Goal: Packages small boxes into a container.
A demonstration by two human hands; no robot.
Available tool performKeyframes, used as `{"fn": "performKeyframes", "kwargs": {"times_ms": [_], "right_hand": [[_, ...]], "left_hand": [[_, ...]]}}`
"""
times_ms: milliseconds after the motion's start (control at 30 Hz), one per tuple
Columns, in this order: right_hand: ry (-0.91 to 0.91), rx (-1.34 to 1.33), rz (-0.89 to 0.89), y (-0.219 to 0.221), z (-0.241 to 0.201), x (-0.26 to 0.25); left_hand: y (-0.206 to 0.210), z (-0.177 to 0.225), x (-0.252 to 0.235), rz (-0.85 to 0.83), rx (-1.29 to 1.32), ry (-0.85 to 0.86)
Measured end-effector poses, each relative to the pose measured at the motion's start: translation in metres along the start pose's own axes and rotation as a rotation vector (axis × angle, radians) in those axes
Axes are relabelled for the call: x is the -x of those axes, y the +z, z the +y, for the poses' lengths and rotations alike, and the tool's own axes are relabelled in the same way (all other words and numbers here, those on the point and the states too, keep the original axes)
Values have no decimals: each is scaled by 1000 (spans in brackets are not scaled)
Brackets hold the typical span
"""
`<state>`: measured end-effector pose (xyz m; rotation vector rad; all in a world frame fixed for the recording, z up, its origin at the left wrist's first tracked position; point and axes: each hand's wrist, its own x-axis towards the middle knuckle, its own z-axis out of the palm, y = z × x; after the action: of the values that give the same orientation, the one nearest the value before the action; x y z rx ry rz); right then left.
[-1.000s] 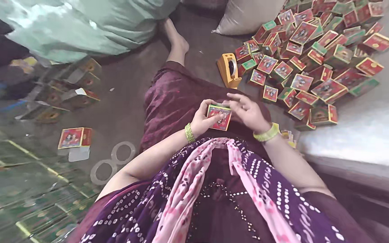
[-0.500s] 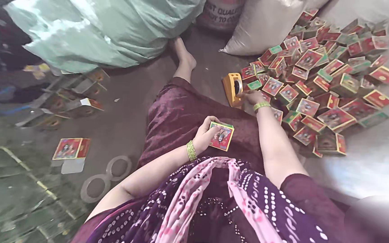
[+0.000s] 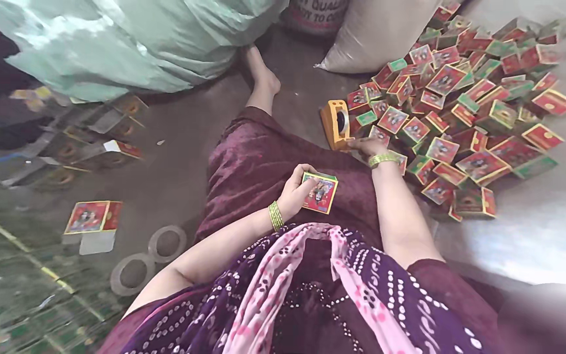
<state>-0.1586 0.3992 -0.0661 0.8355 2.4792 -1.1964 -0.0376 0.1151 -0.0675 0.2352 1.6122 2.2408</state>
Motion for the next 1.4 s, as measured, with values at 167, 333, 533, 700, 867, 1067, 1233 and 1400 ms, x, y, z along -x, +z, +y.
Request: {"fn": "performKeyframes", "kwargs": {"times_ms": [167,333,533,700,867,1067,1233,1400], "right_hand": [[-117,262,93,10,5,-7],[-184,261,79,8,-4,11],[-412,-579,-300,12,-20,137],[-357,-640,-391,39,-11,183],[-149,-632,-366,58,-8,184],[-141,-528,-200,62,-10,180],[-309,-244,-383,39,-1,179],[-368,4,-339,0,-3,181]], "left_hand": [[-1,-2,3,10,-39,23],[-1,0,6,45,-80,54],[-2,-4,9,108,-205,68],[1,-9,8,104,-337,114],[5,-4,14,95,-299,37],[3,-8,18,-5,-334,121],[3,-10,21,-24,-259,161],[2,3,18,123,-120,4]]}}
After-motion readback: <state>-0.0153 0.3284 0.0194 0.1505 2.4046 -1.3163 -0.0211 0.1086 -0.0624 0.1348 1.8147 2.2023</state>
